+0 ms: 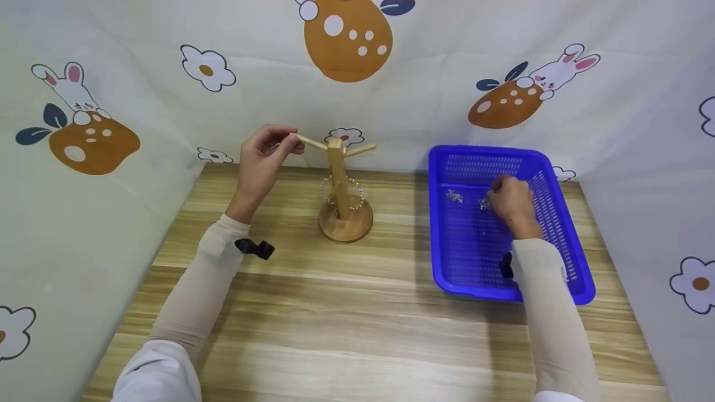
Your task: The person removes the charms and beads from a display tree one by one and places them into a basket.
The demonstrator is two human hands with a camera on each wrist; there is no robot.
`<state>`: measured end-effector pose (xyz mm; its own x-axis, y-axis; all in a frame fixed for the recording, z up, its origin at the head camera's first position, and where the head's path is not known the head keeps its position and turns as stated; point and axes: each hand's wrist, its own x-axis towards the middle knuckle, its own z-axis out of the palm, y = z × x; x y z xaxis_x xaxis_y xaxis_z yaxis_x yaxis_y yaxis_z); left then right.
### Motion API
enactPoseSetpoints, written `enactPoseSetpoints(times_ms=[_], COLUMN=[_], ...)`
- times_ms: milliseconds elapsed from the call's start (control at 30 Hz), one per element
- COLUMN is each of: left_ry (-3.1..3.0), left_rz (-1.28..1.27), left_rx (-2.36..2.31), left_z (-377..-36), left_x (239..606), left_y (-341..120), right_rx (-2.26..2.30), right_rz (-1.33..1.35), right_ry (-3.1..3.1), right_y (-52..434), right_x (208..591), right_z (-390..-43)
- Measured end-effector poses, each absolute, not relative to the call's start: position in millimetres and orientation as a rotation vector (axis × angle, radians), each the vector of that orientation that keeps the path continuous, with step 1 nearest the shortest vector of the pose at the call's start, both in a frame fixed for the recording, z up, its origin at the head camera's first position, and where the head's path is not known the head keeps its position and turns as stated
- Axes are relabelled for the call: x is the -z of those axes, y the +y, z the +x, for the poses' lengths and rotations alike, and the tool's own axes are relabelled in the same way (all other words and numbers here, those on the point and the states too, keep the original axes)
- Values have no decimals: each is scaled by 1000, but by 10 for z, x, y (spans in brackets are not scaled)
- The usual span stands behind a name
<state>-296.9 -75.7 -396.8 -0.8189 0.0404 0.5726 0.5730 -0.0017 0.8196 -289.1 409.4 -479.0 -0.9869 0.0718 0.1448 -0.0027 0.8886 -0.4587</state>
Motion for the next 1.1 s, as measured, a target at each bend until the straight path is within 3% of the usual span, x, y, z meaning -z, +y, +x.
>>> enactPoseSetpoints(times_ms=[333, 1100], left_ry=[-1905, -1893], left_rz=[-623, -594], left_rx=[1876, 1910], left_z=[-2970, -2956], left_x=[3968, 3977], left_y=[-753, -759], right_rx=[-749, -1295], right_rz=[47, 510], right_ry=[-2769, -2365], right_y=[3801, 2272], right_x=[4561, 3761], right_z=[-2900, -2672])
